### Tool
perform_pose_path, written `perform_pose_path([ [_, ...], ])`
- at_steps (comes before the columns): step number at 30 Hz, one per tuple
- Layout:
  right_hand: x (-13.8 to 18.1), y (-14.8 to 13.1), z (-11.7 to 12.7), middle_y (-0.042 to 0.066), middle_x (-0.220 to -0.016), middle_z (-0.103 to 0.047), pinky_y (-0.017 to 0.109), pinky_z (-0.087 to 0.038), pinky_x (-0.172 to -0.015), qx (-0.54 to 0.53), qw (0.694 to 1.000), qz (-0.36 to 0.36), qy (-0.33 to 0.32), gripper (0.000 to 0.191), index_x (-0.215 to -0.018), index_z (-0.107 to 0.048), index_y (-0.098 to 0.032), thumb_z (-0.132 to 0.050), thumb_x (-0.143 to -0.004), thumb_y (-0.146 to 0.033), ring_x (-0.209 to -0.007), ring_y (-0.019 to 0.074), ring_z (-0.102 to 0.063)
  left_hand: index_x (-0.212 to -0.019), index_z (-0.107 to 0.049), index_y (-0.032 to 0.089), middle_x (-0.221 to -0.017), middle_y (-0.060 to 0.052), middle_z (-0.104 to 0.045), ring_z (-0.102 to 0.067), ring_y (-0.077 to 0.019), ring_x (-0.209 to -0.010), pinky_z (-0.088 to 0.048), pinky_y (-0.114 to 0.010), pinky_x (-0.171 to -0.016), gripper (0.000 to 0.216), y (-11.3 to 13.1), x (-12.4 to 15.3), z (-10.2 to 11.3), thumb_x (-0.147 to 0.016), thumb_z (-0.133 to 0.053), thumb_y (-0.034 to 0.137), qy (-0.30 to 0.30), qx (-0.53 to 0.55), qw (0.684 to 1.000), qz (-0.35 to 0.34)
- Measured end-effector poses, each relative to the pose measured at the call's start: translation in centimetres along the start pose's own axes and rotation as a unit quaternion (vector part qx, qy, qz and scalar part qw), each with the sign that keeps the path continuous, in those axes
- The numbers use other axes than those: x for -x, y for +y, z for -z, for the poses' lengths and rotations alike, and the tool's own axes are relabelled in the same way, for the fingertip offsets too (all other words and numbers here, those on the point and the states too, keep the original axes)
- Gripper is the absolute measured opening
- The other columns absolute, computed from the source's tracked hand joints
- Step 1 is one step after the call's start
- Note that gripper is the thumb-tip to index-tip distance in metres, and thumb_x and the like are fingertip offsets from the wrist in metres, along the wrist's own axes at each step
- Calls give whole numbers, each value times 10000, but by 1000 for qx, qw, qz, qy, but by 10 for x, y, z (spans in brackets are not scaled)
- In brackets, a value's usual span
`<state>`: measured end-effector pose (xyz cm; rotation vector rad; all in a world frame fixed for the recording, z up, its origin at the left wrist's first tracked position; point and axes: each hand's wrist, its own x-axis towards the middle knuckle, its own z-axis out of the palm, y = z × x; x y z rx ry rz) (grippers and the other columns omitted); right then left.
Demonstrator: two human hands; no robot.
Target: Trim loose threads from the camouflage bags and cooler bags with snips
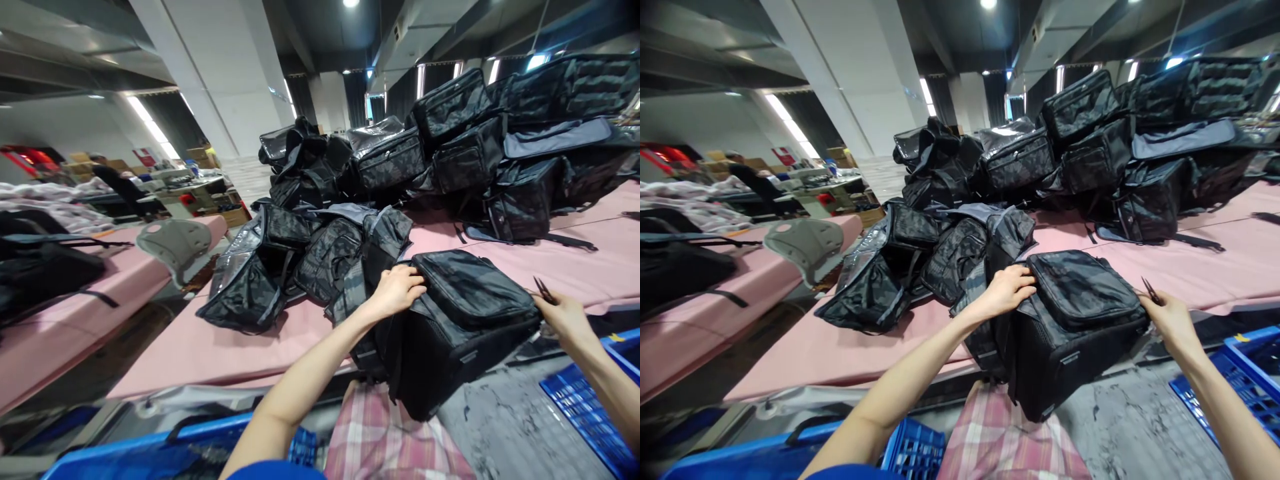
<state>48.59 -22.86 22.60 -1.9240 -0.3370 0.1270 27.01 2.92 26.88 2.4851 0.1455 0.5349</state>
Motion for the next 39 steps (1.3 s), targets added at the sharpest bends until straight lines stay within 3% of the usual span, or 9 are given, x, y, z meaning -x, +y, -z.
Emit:
perform_pose_path([
  [4, 3, 4, 3, 88, -750, -653, 259, -405, -683, -17, 1000, -10, 7, 318, -834, -681, -43, -640, -659, -307, -702, 140, -558, -681, -677, 157, -817, -36, -686, -602, -163, -936, -399, -283, -941, 203, -2, -1, 8, -777, -518, 239, -93, 166, 981, -26],
  [7, 6, 6, 4, 77, -763, -659, 247, -414, -678, -38, 999, -10, 9, 293, -841, -691, -66, -656, -638, -274, -711, 147, -572, -712, -647, 126, -735, -38, -674, -627, -151, -807, -453, -260, -828, 222, -10, -6, 18, -780, -453, 210, 36, 229, 970, 79],
  [16, 9, -10, -18, 62, -763, -655, 257, -437, -663, -102, 994, 8, 46, 239, -753, -662, -105, -678, -569, -256, -720, 169, -579, -883, -668, 147, -846, -18, -689, -606, -118, -734, -454, -209, -710, 190, -7, -5, 12, -777, -525, 215, 119, 111, 984, 77],
  [20, 27, -35, -36, 23, -686, -611, 232, -411, -581, -84, 995, 46, 26, 228, -731, -634, -120, -660, -628, -322, -641, 133, -530, -838, -667, 168, -809, -6, -682, -604, -121, -723, -447, -217, -708, 157, -4, 24, 40, -792, -530, 227, 155, 33, 984, 76],
  [23, 55, -65, -53, -4, -612, -531, 214, -356, -470, -28, 987, 154, -45, 273, -707, -592, -140, -597, -725, -412, -526, 96, -442, -804, -657, 170, -836, -23, -669, -596, -138, -786, -439, -243, -760, 180, 13, 53, 73, -827, -512, 275, 206, -41, 974, 80],
  [26, 90, -93, -74, 26, -753, -572, 218, -416, -538, -11, 927, 350, -134, 230, -785, -595, -157, -555, -798, -383, -612, 106, -504, -849, -648, 176, -905, -35, -654, -579, -157, -892, -422, -270, -849, 200, 42, 78, 103, -844, -504, 315, 189, -91, 976, 51],
  [29, 127, -106, -100, 51, -827, -580, 230, -453, -619, -23, 857, 487, -168, 118, -873, -568, -167, -547, -837, -277, -698, 119, -548, -974, -633, 188, -1046, -41, -640, -566, -162, -996, -398, -274, -921, 255, 59, 92, 121, -862, -474, 352, 82, -99, 989, 67],
  [32, 163, -105, -125, 72, -859, -567, 224, -460, -619, -16, 813, 552, -186, 97, -927, -527, -160, -527, -855, -226, -730, 125, -564, -1148, -561, 168, -1201, -87, -581, -541, -203, -1091, -385, -315, -964, 414, 55, 105, 125, -864, -442, 445, -12, -108, 981, 163],
  [39, 231, -104, -156, 72, -831, -569, 219, -435, -568, -3, 735, 647, -204, 155, -906, -531, -132, -498, -875, -281, -654, 119, -574, -1344, -351, 145, -1285, -180, -448, -452, -339, -1180, -383, -461, -947, 751, 42, 152, 119, -736, -562, 531, -28, -225, 913, 338],
])
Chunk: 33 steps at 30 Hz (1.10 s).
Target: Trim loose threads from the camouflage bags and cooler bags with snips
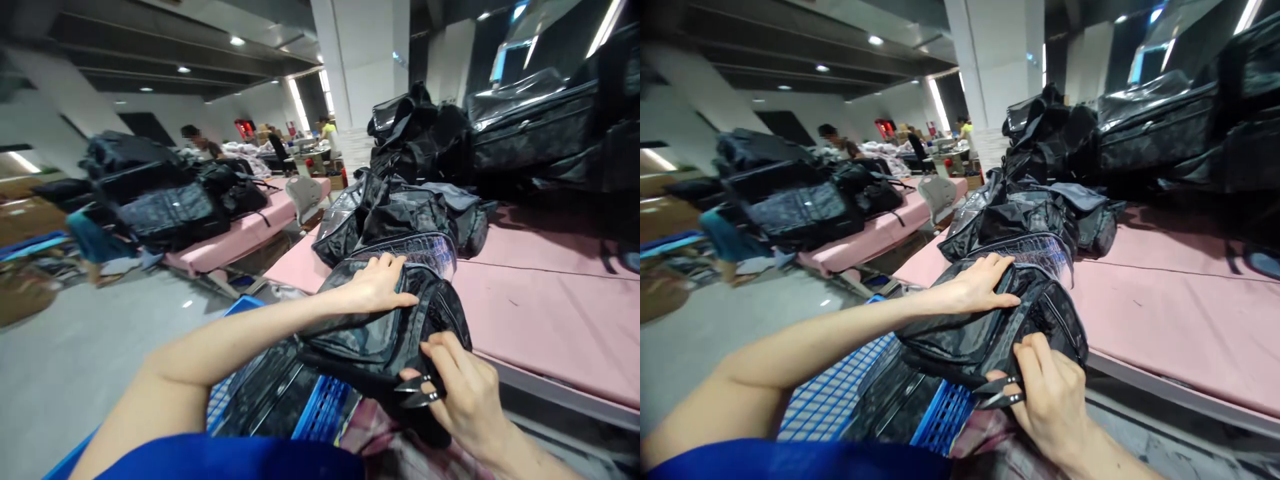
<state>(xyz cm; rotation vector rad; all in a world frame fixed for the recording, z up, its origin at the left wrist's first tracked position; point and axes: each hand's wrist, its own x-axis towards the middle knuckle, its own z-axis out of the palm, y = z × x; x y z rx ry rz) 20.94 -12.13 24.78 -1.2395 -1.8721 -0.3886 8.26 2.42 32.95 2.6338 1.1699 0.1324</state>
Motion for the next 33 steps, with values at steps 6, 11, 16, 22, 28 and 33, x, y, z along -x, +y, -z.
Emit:
perform_pose_path([
  [6, 8, -13, -13, 78, -865, -595, 220, -443, -589, -22, 999, 31, -10, 171, -947, -545, -135, -506, -861, -277, -666, 123, -590, -1357, -349, 144, -810, -69, -617, -611, -249, -741, -462, -323, -675, 705, -28, 29, 6, -702, -546, 316, -20, 13, 999, 43],
  [11, 10, -2, -9, 71, -873, -586, 197, -465, -605, -144, 988, 22, -58, 148, -949, -514, -157, -544, -828, -237, -706, 118, -597, -1347, -326, 214, -643, 63, -502, -486, -85, -529, -391, -187, -546, 705, -44, 62, -16, -671, -525, 180, 153, 209, 964, 62],
  [16, -3, 21, 0, 43, -855, -599, 217, -478, -608, -160, 976, -33, -142, 340, -1053, -524, -195, -612, -796, -398, -708, 137, -603, -1277, -362, 224, -759, 46, -502, -426, -32, -525, -365, -145, -511, 609, -35, 87, -39, -694, -528, 163, 244, 367, 894, 80],
  [22, -27, 30, 12, 61, -979, -604, 241, -478, -681, -45, 992, 8, -114, 251, -1030, -554, -196, -526, -862, -381, -824, 149, -607, -1280, -364, 229, -786, 40, -521, -457, -37, -573, -400, -154, -565, 628, -20, 86, -40, -686, -543, 135, 250, 352, 901, 36],
  [28, -26, 31, 20, 51, -949, -592, 204, -453, -586, -78, 988, 39, -129, 153, -983, -600, -207, -566, -847, -269, -727, 103, -584, -1284, -359, 224, -792, 38, -542, -489, -46, -586, -426, -169, -598, 631, -9, 78, -39, -688, -544, 133, 244, 335, 910, -4],
  [33, -23, 32, 19, 46, -916, -603, 216, -453, -600, -53, 992, 41, -109, 135, -958, -611, -202, -564, -849, -266, -706, 104, -586, -1279, -362, 226, -781, 40, -536, -489, -50, -588, -427, -169, -598, 628, -5, 75, -38, -685, -543, 135, 248, 325, 913, -12],
])
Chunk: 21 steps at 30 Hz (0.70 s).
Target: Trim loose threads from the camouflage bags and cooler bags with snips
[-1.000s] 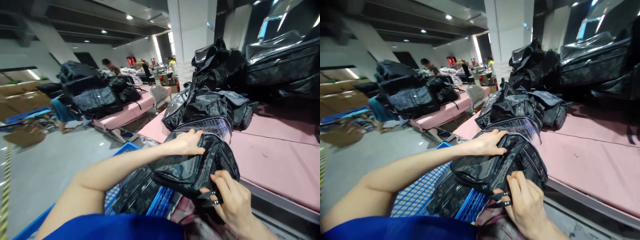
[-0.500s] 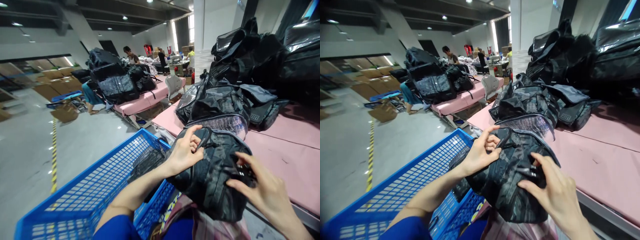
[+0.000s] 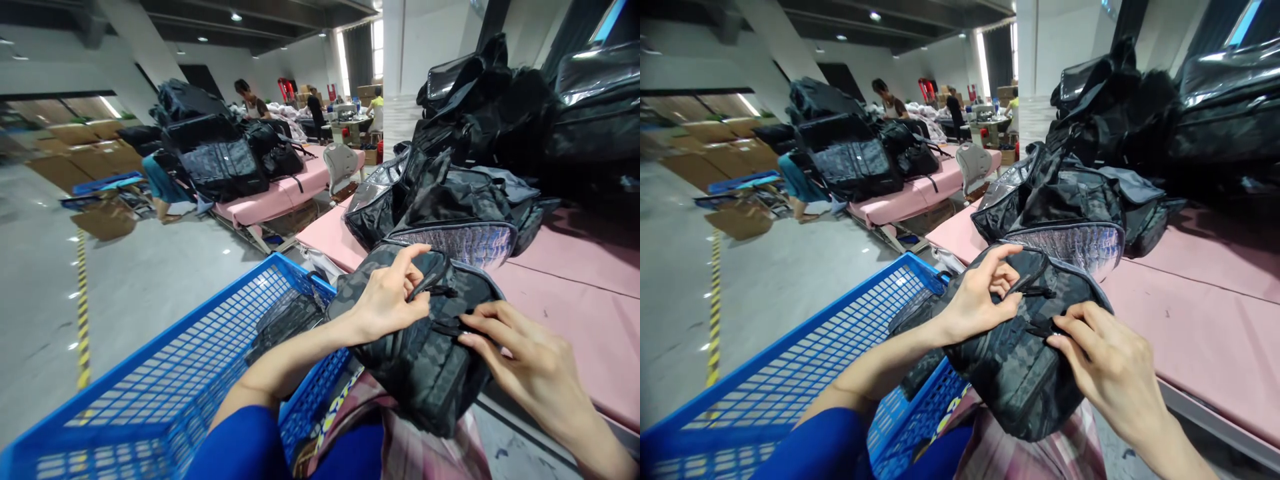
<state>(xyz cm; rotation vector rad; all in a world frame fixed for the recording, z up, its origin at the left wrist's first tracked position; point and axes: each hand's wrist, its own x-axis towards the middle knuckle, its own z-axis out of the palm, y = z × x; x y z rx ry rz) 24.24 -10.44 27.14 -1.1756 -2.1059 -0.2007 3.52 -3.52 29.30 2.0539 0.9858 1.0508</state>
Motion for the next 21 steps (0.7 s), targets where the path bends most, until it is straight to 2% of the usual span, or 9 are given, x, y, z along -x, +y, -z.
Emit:
perform_pose_path([
  [8, -2, -1, -3, 40, -885, -594, 203, -435, -606, -4, 1000, 5, 7, 105, -936, -606, -192, -580, -843, -231, -701, 91, -563, -1270, -364, 220, -779, 41, -531, -489, -47, -577, -419, -166, -587, 624, -1, 0, -1, -681, -548, 131, 2, 13, 1000, 3],
  [12, 0, 1, -3, 34, -855, -586, 206, -432, -585, -45, 999, -25, 17, 78, -905, -614, -202, -591, -832, -213, -685, 93, -563, -1257, -376, 217, -773, 40, -539, -494, -50, -581, -411, -163, -576, 615, 0, 0, 1, -673, -550, 136, 0, 21, 1000, 11],
  [17, 0, 3, -4, 51, -903, -589, 218, -449, -616, -43, 999, -31, -10, 143, -970, -619, -206, -589, -835, -243, -741, 111, -578, -1237, -390, 211, -755, 47, -527, -478, -46, -569, -406, -158, -570, 590, 0, -2, 3, -672, -548, 140, 13, 21, 1000, 17],
  [21, -4, -1, -4, 40, -851, -586, 209, -429, -583, -40, 999, -23, -11, 78, -901, -618, -196, -587, -837, -230, -707, 101, -570, -1231, -393, 208, -742, 53, -521, -472, -45, -562, -399, -157, -564, 585, -1, -4, 5, -671, -551, 143, 13, 16, 1000, 12],
])
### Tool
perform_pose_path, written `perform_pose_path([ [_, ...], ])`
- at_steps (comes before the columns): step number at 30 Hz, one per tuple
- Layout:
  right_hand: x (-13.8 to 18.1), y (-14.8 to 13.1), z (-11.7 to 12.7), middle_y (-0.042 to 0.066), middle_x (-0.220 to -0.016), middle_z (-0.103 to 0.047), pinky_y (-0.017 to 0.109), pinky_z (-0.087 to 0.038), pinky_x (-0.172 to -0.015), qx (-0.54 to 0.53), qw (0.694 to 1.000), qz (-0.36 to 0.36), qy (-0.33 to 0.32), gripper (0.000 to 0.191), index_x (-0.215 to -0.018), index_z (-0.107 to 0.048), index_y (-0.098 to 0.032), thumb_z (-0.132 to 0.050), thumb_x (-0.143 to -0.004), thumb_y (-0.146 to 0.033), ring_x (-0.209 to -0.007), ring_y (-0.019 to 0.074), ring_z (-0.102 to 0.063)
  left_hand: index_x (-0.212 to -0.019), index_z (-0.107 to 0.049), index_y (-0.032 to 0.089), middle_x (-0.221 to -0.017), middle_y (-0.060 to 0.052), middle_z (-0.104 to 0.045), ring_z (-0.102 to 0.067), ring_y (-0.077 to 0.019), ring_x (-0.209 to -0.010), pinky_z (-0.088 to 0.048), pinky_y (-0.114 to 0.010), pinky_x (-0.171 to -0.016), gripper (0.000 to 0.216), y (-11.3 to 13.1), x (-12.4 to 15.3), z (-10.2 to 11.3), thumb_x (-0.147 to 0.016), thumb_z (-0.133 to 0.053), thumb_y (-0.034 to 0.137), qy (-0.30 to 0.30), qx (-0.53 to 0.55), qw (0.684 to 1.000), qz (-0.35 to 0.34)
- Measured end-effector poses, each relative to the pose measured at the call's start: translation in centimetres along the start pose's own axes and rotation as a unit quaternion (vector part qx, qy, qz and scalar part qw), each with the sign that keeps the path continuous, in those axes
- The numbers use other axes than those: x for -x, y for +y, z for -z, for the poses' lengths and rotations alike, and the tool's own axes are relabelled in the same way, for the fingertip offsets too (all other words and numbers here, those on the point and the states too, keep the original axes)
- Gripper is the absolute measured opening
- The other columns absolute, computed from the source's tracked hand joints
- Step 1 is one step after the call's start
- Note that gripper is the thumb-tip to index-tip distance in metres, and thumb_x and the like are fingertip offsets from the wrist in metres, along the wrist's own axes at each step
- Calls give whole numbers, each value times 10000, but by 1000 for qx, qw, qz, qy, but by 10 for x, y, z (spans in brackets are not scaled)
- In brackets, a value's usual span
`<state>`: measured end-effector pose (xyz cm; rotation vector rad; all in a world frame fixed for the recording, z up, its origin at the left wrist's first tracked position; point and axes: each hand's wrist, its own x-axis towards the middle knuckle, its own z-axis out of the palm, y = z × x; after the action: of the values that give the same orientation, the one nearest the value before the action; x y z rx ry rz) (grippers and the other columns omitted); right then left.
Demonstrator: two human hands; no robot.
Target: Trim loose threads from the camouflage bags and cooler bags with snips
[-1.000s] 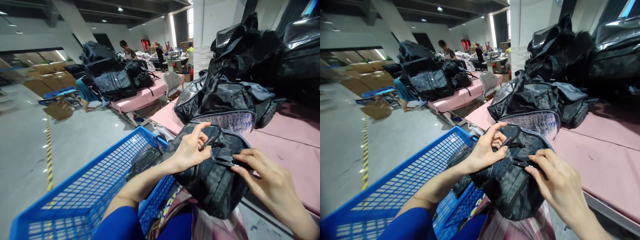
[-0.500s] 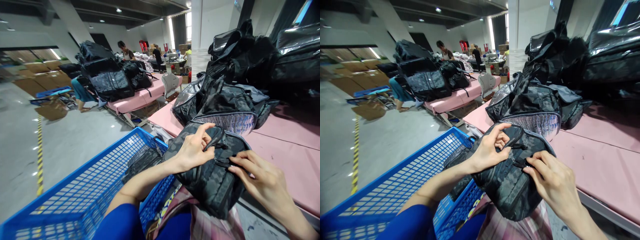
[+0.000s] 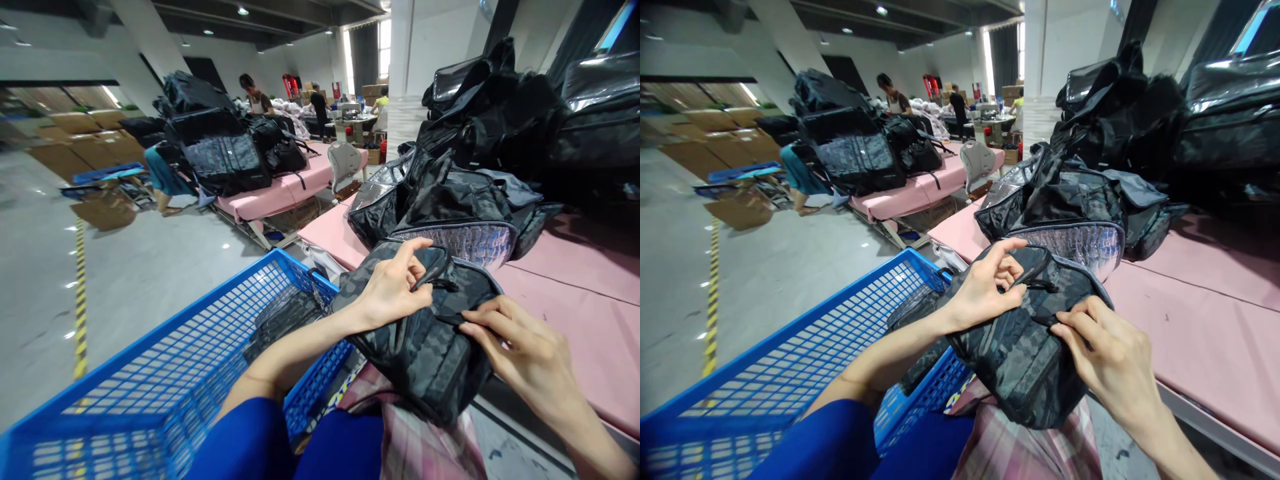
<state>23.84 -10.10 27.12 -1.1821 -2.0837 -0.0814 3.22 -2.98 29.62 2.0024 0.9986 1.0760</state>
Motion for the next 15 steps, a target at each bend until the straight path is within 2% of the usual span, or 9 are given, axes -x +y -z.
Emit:
perform_pose_path([
  [4, -1, -8, 2, 43, -831, -573, 202, -423, -563, -27, 999, 15, -15, 109, -944, -612, -196, -573, -846, -224, -682, 97, -556, -1234, -388, 208, -733, 57, -514, -472, -45, -563, -396, -157, -562, 584, -2, -3, 2, -676, -547, 145, 3, 3, 1000, -3],
  [8, -2, -17, 1, 40, -842, -573, 201, -410, -570, 30, 998, 46, -4, 136, -967, -610, -183, -581, -843, -231, -668, 86, -546, -1232, -387, 210, -734, 57, -512, -480, -49, -575, -396, -159, -566, 581, -4, -4, 3, -677, -544, 142, 9, 3, 1000, -7],
  [15, -5, -20, -1, 15, -758, -561, 201, -380, -542, 34, 998, 49, -2, 65, -860, -622, -175, -581, -842, -222, -600, 68, -515, -1222, -392, 208, -715, 66, -494, -447, -40, -539, -381, -158, -545, 579, -6, -4, 3, -669, -548, 140, 10, 9, 1000, -9],
])
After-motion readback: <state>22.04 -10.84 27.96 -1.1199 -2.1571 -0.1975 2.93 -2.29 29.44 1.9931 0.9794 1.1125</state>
